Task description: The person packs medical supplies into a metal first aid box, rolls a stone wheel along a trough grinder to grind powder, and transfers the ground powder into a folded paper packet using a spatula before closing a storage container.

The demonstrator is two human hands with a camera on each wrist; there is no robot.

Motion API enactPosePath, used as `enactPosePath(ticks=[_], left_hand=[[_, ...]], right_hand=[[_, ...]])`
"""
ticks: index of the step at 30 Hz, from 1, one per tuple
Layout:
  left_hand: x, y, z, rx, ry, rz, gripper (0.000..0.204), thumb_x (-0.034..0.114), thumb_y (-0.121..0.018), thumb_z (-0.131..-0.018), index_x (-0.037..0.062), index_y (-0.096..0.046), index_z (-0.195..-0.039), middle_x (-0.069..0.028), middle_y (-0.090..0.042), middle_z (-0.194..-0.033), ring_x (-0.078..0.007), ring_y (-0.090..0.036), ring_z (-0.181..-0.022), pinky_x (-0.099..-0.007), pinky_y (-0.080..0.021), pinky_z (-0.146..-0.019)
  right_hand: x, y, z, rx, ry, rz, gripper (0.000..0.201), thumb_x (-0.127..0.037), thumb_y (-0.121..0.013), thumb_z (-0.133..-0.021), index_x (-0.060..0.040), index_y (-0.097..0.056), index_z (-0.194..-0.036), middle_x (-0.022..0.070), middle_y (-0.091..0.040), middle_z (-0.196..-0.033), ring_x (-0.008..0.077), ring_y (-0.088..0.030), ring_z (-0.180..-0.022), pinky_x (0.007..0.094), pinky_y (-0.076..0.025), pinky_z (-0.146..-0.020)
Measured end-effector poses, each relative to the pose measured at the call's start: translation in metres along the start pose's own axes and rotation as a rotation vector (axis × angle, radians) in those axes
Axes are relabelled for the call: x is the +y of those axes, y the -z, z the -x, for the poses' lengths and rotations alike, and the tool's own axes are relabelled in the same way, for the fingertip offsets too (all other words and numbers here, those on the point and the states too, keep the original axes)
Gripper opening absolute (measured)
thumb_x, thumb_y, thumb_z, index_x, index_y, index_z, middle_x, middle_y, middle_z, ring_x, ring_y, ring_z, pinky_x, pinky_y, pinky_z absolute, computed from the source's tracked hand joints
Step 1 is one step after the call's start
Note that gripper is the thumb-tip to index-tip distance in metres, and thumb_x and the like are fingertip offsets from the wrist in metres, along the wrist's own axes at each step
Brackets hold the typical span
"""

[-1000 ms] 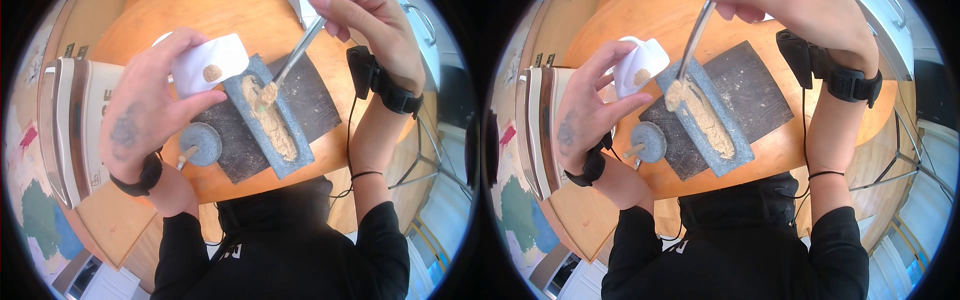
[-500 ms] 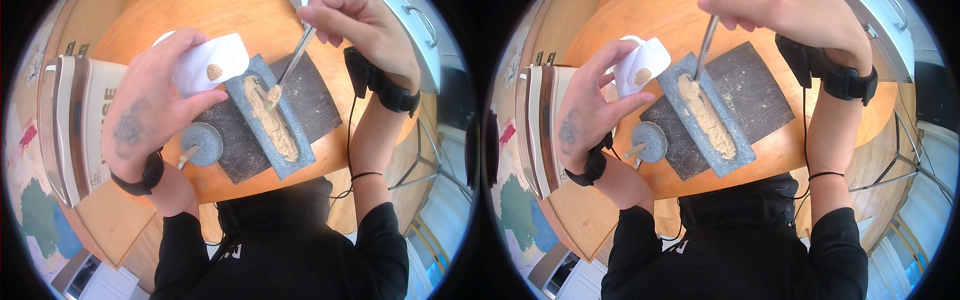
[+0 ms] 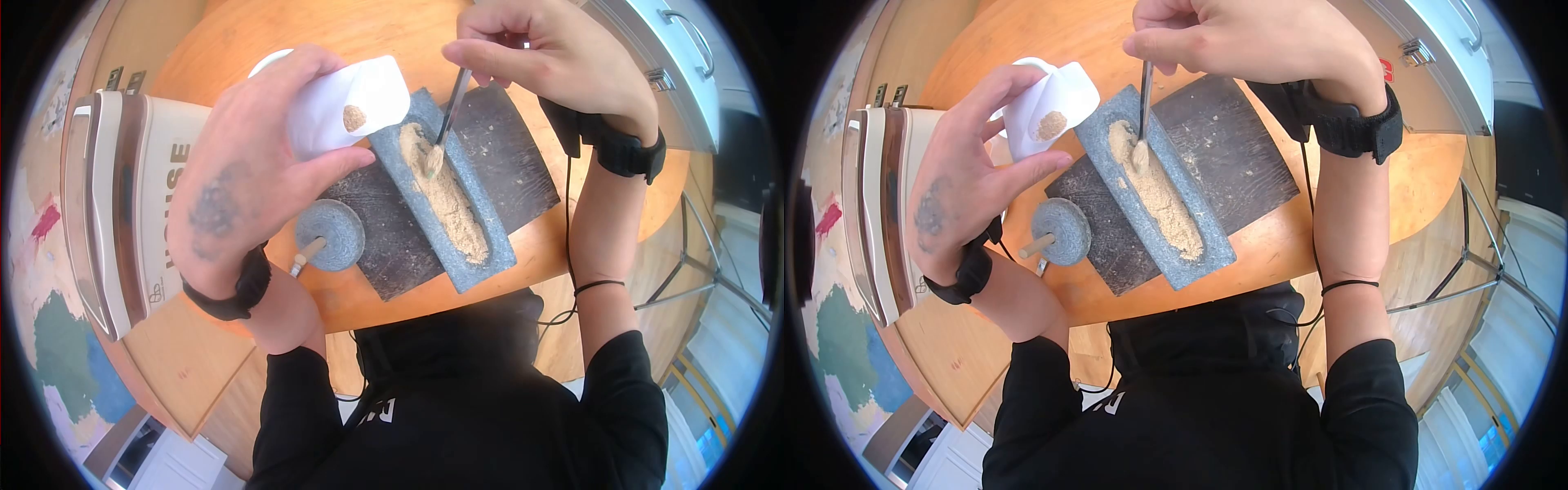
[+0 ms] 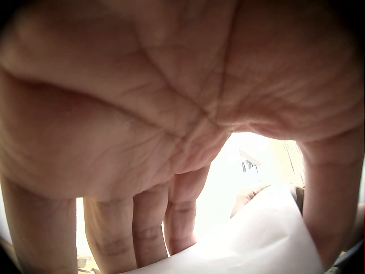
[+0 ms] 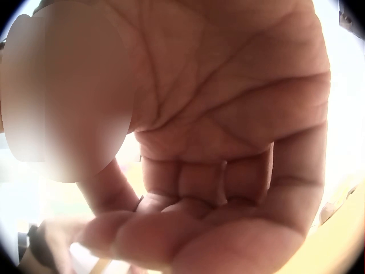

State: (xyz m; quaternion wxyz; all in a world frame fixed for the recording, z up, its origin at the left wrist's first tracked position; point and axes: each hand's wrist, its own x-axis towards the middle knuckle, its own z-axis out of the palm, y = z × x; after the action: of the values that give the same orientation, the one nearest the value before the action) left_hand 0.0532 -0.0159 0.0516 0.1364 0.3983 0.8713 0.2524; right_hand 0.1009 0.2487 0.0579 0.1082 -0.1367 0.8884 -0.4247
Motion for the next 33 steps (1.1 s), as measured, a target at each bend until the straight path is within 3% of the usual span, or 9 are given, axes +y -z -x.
enactPosePath(ticks=[19,22,25,27,30,33], left_hand=[[-0.001,-0.003,0.0,0.031,-0.021,-0.04,0.059,0.012,-0.087,-0.068,0.0034,-0.057,-0.118,-0.0114,-0.065,-0.112,-0.0256,-0.064,-0.106,-0.0406,-0.05,-0.098],[0.001,-0.003,0.0,0.036,-0.026,-0.03,0.057,0.012,-0.087,-0.069,0.0035,-0.057,-0.117,-0.0111,-0.066,-0.11,-0.0257,-0.064,-0.105,-0.0404,-0.05,-0.098],[0.0,-0.004,-0.001,0.035,-0.022,-0.01,0.057,0.012,-0.086,-0.069,0.0041,-0.058,-0.117,-0.0107,-0.066,-0.109,-0.0257,-0.064,-0.103,-0.0395,-0.049,-0.096],[0.0,-0.005,-0.001,0.044,-0.019,0.026,0.056,0.012,-0.086,-0.069,0.0045,-0.058,-0.117,-0.0107,-0.066,-0.107,-0.0266,-0.064,-0.1,-0.0387,-0.049,-0.093],[-0.001,-0.007,-0.001,0.036,-0.027,0.026,0.057,0.013,-0.087,-0.069,0.0045,-0.058,-0.117,-0.0116,-0.066,-0.106,-0.0284,-0.064,-0.099,-0.0384,-0.048,-0.09],[-0.002,-0.008,-0.001,0.049,-0.05,0.018,0.057,0.013,-0.086,-0.069,0.0042,-0.057,-0.117,-0.0126,-0.066,-0.105,-0.0301,-0.064,-0.099,-0.0383,-0.048,-0.088]], right_hand=[[-0.001,-0.006,-0.005,0.025,0.02,0.129,0.03,-0.018,-0.059,-0.096,-0.0008,-0.06,-0.071,0.0041,-0.053,-0.055,0.0118,-0.049,-0.051,0.0295,-0.041,-0.051],[0.01,-0.003,-0.009,-0.06,0.006,0.023,0.029,-0.018,-0.059,-0.096,-0.0004,-0.061,-0.072,0.0048,-0.053,-0.056,0.0117,-0.05,-0.051,0.0295,-0.042,-0.052],[0.012,0.002,-0.004,-0.035,0.078,0.09,0.029,-0.019,-0.06,-0.096,-0.0002,-0.063,-0.073,0.003,-0.057,-0.058,0.0092,-0.052,-0.054,0.0272,-0.042,-0.052],[0.012,0.002,0.002,0.07,0.01,-0.17,0.028,-0.018,-0.062,-0.096,-0.0007,-0.066,-0.075,0.0007,-0.061,-0.062,0.006,-0.053,-0.056,0.024,-0.041,-0.052],[0.018,0.013,0.006,0.119,-0.08,-0.222,0.025,-0.016,-0.063,-0.096,-0.0016,-0.068,-0.076,-0.0007,-0.063,-0.064,0.0039,-0.054,-0.058,0.0212,-0.041,-0.052],[0.019,0.011,0.006,0.247,-0.019,-0.298,0.027,-0.017,-0.065,-0.095,-0.0017,-0.067,-0.073,0.0002,-0.064,-0.064,0.0039,-0.055,-0.058,0.0201,-0.041,-0.052]])
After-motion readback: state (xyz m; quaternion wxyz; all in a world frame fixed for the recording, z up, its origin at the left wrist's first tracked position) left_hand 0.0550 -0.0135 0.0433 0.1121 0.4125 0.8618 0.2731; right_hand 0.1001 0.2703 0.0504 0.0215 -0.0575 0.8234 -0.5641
